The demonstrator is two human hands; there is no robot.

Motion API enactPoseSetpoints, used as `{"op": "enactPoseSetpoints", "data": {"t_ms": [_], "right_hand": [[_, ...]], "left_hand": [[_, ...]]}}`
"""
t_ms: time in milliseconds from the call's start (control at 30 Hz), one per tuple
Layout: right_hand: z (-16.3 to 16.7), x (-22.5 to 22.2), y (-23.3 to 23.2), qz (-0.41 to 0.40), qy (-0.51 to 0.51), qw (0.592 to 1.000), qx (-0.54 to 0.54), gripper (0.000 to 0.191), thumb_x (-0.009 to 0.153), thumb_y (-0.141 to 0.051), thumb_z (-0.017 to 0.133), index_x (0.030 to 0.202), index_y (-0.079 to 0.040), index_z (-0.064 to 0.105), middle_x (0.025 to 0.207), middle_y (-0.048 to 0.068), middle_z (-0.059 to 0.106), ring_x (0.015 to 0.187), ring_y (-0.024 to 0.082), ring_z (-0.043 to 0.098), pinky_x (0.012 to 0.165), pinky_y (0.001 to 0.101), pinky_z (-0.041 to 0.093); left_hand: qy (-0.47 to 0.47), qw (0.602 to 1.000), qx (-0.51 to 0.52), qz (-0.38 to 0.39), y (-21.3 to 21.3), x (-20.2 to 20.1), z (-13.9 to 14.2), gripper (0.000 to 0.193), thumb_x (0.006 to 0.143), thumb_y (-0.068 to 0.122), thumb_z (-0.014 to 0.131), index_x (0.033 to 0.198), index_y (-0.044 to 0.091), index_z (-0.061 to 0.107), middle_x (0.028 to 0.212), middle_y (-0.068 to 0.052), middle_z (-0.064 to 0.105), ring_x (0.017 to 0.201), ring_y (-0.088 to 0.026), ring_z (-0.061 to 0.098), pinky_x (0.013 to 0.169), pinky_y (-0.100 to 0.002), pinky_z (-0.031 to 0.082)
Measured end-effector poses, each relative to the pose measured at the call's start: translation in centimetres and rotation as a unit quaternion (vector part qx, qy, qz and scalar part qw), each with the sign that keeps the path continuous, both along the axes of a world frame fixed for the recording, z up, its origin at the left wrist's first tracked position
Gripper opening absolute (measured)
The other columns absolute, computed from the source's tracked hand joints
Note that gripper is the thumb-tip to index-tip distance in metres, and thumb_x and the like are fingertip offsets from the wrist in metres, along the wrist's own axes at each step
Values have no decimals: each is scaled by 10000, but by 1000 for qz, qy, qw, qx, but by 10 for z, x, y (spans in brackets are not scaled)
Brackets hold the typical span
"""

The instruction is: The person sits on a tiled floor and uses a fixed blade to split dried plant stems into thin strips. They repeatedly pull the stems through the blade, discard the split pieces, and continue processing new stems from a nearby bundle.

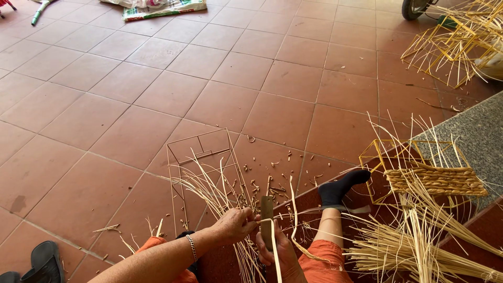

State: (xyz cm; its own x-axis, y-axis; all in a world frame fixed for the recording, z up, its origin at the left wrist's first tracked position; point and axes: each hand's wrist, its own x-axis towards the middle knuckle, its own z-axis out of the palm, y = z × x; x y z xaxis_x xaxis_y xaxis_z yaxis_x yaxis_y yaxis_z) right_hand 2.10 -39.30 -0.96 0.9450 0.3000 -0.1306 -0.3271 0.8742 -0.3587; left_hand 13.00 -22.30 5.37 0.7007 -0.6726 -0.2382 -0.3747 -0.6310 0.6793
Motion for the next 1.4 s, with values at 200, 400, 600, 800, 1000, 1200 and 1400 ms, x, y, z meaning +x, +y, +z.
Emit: {"op": "enactPoseSetpoints", "data": {"t_ms": [200, 400, 600, 800, 1000, 1200, 1400], "right_hand": [[16, 4, 6, -69, -12, 982, -176, 553, 1079, -426, 301, 1382, -31, 542, 683, 109, 661, 356, 108, 481, 326, 255, 422], [28, 16, 15, -68, -5, 972, -227, 486, 1075, -388, 344, 1306, -51, 606, 676, 104, 691, 347, 91, 477, 311, 250, 413], [49, 18, 35, -38, 26, 974, -221, 506, 1079, -404, 338, 1335, -40, 578, 679, 91, 682, 351, 83, 466, 317, 243, 412], [74, 16, 43, -29, 27, 975, -220, 528, 1083, -419, 331, 1364, -28, 549, 682, 78, 672, 356, 75, 455, 323, 237, 411], [99, 11, 52, -23, 28, 974, -225, 553, 1087, -435, 324, 1392, -17, 520, 684, 64, 662, 360, 67, 444, 328, 230, 409], [123, 14, 51, -32, 36, 971, -232, 580, 1091, -450, 317, 1421, -6, 491, 687, 51, 652, 364, 59, 433, 334, 223, 408], [114, 10, 43, -50, 38, 973, -223, 608, 1095, -465, 311, 1450, 5, 462, 690, 38, 643, 369, 52, 421, 340, 216, 407]], "left_hand": [[6, 1000, 15, -6, 3, 4, -7, 261, 996, 291, 653, 925, 40, 670, 730, -139, 717, 666, -226, 707, 662, -402, 567], [71, 994, 79, -3, 3, 5, -18, 159, 1030, 229, 593, 1003, 81, 644, 798, -88, 694, 679, -175, 637, 653, -348, 550], [72, 988, 139, -14, 6, 5, -20, 181, 1039, 243, 595, 990, 77, 647, 797, -54, 644, 655, -135, 564, 619, -309, 519], [13, 988, 142, -63, 7, 0, -23, 128, 1048, 216, 593, 1041, 94, 630, 813, -72, 655, 669, -171, 583, 613, -342, 528], [-50, 988, 101, -106, 12, -1, -25, 141, 1057, 247, 612, 1038, 135, 696, 791, -72, 699, 666, -187, 649, 649, -377, 539], [-75, 982, 99, -141, 15, -5, -24, 130, 1018, 236, 654, 1000, 145, 745, 793, -76, 711, 672, -185, 646, 648, -376, 552], [-18, 999, 3, -44, 9, 0, -17, 139, 1017, 189, 623, 1023, 144, 755, 885, -23, 755, 684, -119, 685, 654, -305, 602]]}}
